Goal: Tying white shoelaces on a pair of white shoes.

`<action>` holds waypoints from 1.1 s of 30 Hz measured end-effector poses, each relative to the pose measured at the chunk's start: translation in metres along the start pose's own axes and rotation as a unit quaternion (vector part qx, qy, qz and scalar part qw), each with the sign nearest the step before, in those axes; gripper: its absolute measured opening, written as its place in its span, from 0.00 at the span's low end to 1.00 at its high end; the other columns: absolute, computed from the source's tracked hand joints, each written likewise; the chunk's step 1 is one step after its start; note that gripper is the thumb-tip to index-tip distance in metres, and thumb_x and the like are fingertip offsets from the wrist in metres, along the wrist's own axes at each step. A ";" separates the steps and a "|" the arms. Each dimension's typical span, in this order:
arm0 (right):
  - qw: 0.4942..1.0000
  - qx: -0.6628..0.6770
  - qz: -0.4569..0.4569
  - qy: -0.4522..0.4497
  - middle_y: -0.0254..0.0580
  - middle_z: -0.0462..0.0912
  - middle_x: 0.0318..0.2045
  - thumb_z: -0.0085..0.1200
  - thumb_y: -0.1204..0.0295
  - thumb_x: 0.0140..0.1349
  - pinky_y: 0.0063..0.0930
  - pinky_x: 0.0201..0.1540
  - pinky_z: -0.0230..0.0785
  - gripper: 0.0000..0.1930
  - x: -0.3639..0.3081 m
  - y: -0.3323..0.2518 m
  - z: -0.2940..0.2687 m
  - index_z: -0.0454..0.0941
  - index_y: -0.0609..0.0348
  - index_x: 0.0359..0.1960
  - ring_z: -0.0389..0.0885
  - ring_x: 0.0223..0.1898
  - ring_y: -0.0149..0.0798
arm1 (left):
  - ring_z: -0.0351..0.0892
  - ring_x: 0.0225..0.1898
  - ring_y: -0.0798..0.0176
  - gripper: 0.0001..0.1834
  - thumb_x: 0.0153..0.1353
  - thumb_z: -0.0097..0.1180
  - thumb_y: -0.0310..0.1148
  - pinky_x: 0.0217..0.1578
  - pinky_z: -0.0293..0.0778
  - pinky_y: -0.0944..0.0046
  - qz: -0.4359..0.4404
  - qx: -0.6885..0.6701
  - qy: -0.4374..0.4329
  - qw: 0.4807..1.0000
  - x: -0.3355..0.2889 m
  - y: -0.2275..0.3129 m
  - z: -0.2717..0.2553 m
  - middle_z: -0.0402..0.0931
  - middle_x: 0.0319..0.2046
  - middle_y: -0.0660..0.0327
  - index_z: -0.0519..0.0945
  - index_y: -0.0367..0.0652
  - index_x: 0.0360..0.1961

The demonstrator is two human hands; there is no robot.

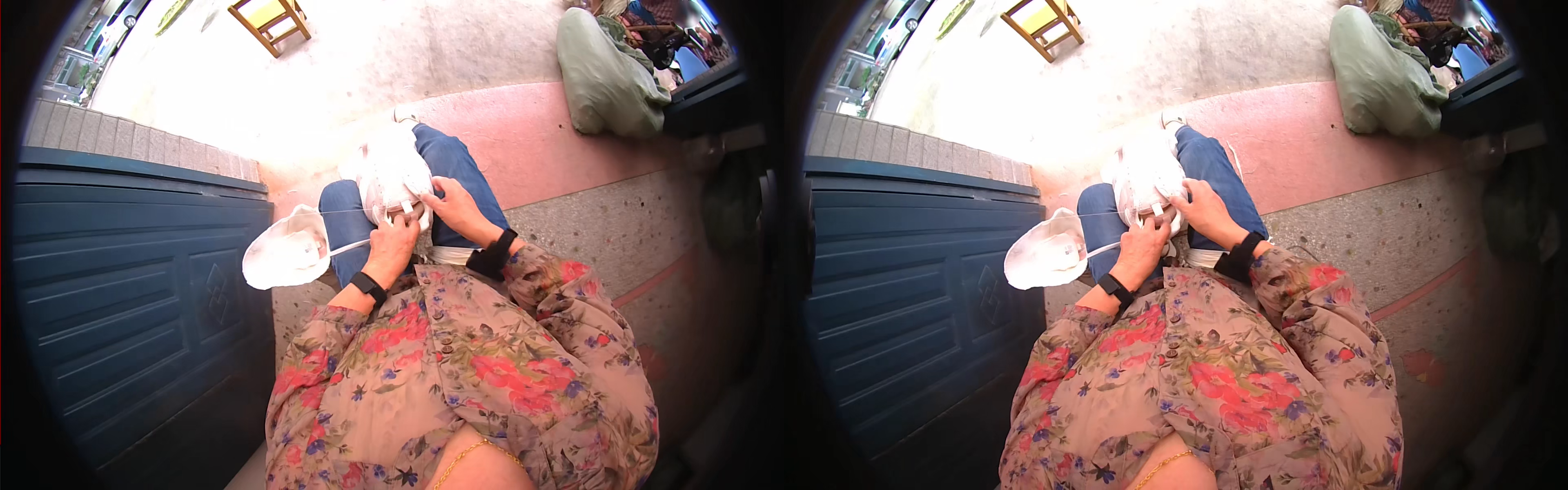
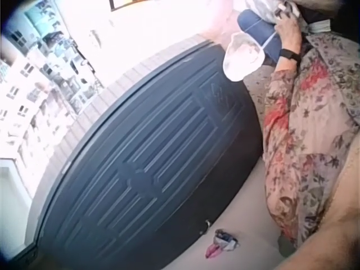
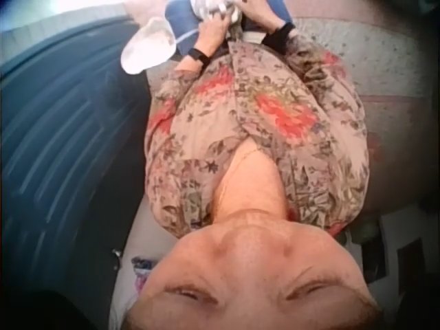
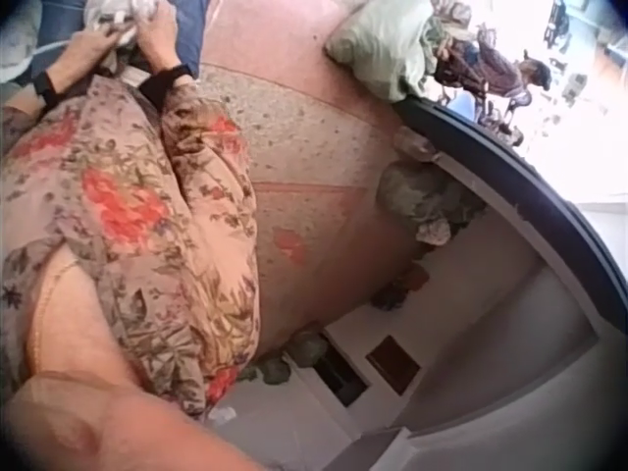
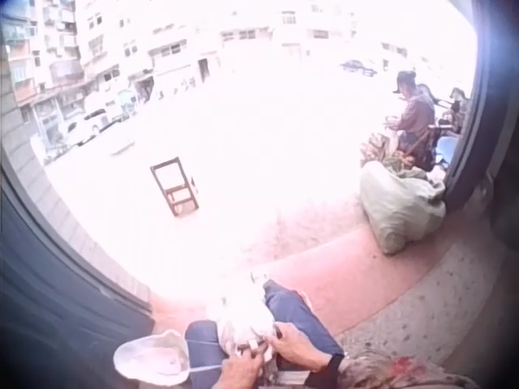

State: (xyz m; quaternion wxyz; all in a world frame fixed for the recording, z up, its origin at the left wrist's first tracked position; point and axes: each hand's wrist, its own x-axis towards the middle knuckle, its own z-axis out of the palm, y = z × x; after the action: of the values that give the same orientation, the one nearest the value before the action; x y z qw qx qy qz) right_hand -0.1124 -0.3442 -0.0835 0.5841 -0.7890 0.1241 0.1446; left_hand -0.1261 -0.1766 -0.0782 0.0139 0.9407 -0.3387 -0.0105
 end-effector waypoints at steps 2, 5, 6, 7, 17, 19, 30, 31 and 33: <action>0.967 -0.209 -0.133 0.064 0.56 0.73 0.37 0.51 0.56 0.52 0.40 0.38 0.68 0.21 0.006 -0.004 0.005 0.70 0.64 0.37 0.74 0.40 0.54 | 0.75 0.25 0.54 0.10 0.49 0.50 0.29 0.21 0.73 0.59 -0.002 -0.030 0.006 1.000 0.001 -0.002 0.012 0.69 0.29 0.57 0.73 0.47 0.35; 0.950 -0.293 -0.095 0.054 0.56 0.73 0.36 0.52 0.54 0.52 0.41 0.37 0.69 0.22 0.014 -0.015 0.012 0.69 0.64 0.34 0.75 0.37 0.54 | 0.74 0.25 0.51 0.13 0.50 0.49 0.29 0.25 0.73 0.58 -0.016 -0.097 -0.027 0.995 -0.003 -0.009 0.023 0.68 0.31 0.55 0.72 0.46 0.40; 0.931 -0.326 -0.143 0.086 0.54 0.75 0.29 0.50 0.57 0.53 0.39 0.31 0.71 0.20 0.015 -0.010 0.016 0.68 0.65 0.31 0.77 0.30 0.54 | 0.74 0.26 0.51 0.12 0.51 0.49 0.29 0.26 0.73 0.58 -0.012 -0.108 -0.016 0.994 -0.005 -0.010 0.022 0.69 0.32 0.55 0.72 0.46 0.39; 0.930 -0.327 -0.143 0.084 0.54 0.75 0.29 0.50 0.57 0.53 0.39 0.31 0.71 0.20 0.017 -0.001 0.021 0.68 0.65 0.31 0.77 0.30 0.54 | 0.74 0.26 0.50 0.11 0.51 0.49 0.29 0.27 0.73 0.57 -0.004 -0.120 -0.006 0.993 -0.006 -0.010 0.016 0.69 0.33 0.55 0.72 0.46 0.38; 0.907 -0.381 -0.180 0.031 0.54 0.76 0.18 0.42 0.72 0.55 0.39 0.22 0.70 0.08 0.008 0.003 0.023 0.63 0.67 0.30 0.78 0.22 0.51 | 0.75 0.32 0.42 0.19 0.52 0.54 0.43 0.31 0.70 0.51 -0.271 -0.214 -0.003 0.938 0.026 -0.051 -0.026 0.75 0.27 0.41 0.73 0.32 0.27; 0.917 -0.363 -0.166 0.018 0.56 0.76 0.18 0.41 0.73 0.54 0.41 0.23 0.70 0.08 0.004 0.008 0.023 0.63 0.68 0.30 0.78 0.22 0.52 | 0.75 0.31 0.41 0.20 0.50 0.55 0.43 0.32 0.71 0.50 -0.283 -0.216 -0.051 0.933 0.029 -0.043 -0.016 0.75 0.25 0.42 0.73 0.32 0.27; 0.933 -0.330 -0.135 -0.049 0.59 0.75 0.19 0.40 0.72 0.55 0.46 0.27 0.67 0.10 0.020 -0.008 0.008 0.65 0.69 0.31 0.75 0.22 0.56 | 0.74 0.30 0.40 0.16 0.53 0.46 0.38 0.33 0.70 0.48 -0.256 -0.238 -0.017 0.937 0.034 -0.052 0.004 0.74 0.25 0.41 0.75 0.33 0.25; 0.943 -0.314 -0.067 -0.087 0.58 0.76 0.21 0.41 0.71 0.55 0.44 0.29 0.68 0.10 0.017 -0.017 0.003 0.66 0.68 0.32 0.76 0.24 0.55 | 0.75 0.31 0.41 0.16 0.54 0.46 0.39 0.33 0.70 0.49 -0.252 -0.243 -0.028 0.937 0.035 -0.051 0.001 0.74 0.25 0.42 0.75 0.33 0.26; 0.937 -0.312 -0.149 -0.058 0.56 0.76 0.23 0.42 0.70 0.55 0.43 0.32 0.68 0.09 0.008 -0.009 -0.004 0.68 0.66 0.30 0.76 0.28 0.54 | 0.75 0.32 0.41 0.15 0.53 0.47 0.38 0.34 0.70 0.50 -0.264 -0.259 -0.050 0.928 0.034 -0.050 -0.011 0.75 0.27 0.43 0.75 0.35 0.27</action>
State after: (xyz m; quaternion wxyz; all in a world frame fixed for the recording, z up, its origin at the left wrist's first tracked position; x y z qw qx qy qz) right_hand -0.1010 -0.3454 -0.0772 0.3297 -0.9313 -0.0805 0.1325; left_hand -0.0673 -0.1597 -0.0696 0.2372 0.9581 -0.0633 -0.1479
